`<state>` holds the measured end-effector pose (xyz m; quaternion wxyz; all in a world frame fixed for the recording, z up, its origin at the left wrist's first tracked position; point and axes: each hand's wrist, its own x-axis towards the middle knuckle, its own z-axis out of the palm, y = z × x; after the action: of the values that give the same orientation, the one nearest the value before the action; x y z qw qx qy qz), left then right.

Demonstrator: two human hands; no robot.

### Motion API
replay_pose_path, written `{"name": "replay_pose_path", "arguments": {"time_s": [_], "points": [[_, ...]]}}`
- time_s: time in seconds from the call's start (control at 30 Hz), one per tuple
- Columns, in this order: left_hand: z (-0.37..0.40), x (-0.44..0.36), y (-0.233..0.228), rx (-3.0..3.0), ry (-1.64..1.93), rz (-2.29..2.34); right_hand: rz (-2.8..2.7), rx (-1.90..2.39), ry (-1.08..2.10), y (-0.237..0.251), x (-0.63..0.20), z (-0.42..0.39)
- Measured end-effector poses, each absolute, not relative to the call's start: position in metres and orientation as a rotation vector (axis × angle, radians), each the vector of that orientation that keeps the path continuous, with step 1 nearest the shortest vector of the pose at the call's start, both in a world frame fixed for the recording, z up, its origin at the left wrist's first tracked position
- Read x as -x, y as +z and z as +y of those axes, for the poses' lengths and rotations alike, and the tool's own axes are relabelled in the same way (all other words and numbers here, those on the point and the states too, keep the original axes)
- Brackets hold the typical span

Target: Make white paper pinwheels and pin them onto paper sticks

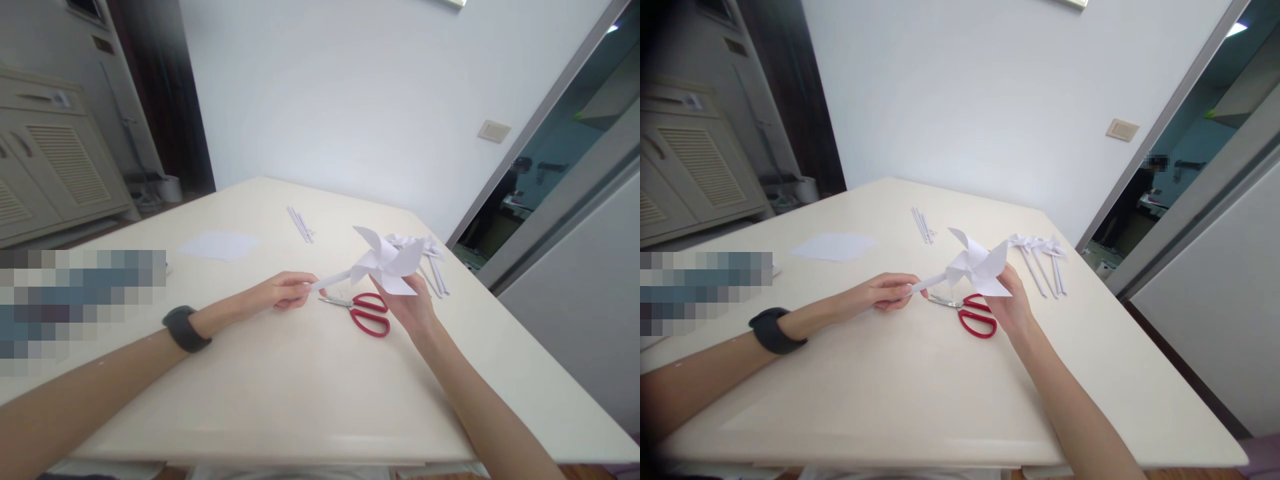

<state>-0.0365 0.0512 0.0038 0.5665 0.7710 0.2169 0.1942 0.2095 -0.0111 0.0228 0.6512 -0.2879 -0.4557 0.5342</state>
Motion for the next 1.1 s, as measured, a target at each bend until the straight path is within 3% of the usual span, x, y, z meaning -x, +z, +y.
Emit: {"name": "replay_pose_path", "arguments": {"time_s": [0.3,0.53,0.73,1.1], "points": [[0.056,0.037,0.003,-1.795,0.546,0.654,-1.042,0.796,1.233,0.023,-0.223,0.001],[0.054,0.036,0.003,-2.059,0.731,0.795,-1.637,1.211,0.943,0.031,-0.233,-0.006],[0.027,0.027,0.023,-2.214,0.784,0.799,-2.08,1.169,1.036,0.05,-0.237,-0.018],[0.022,0.024,0.025,-2.256,0.757,0.829,-2.518,1.269,0.806,0.033,-0.208,-0.028]]}}
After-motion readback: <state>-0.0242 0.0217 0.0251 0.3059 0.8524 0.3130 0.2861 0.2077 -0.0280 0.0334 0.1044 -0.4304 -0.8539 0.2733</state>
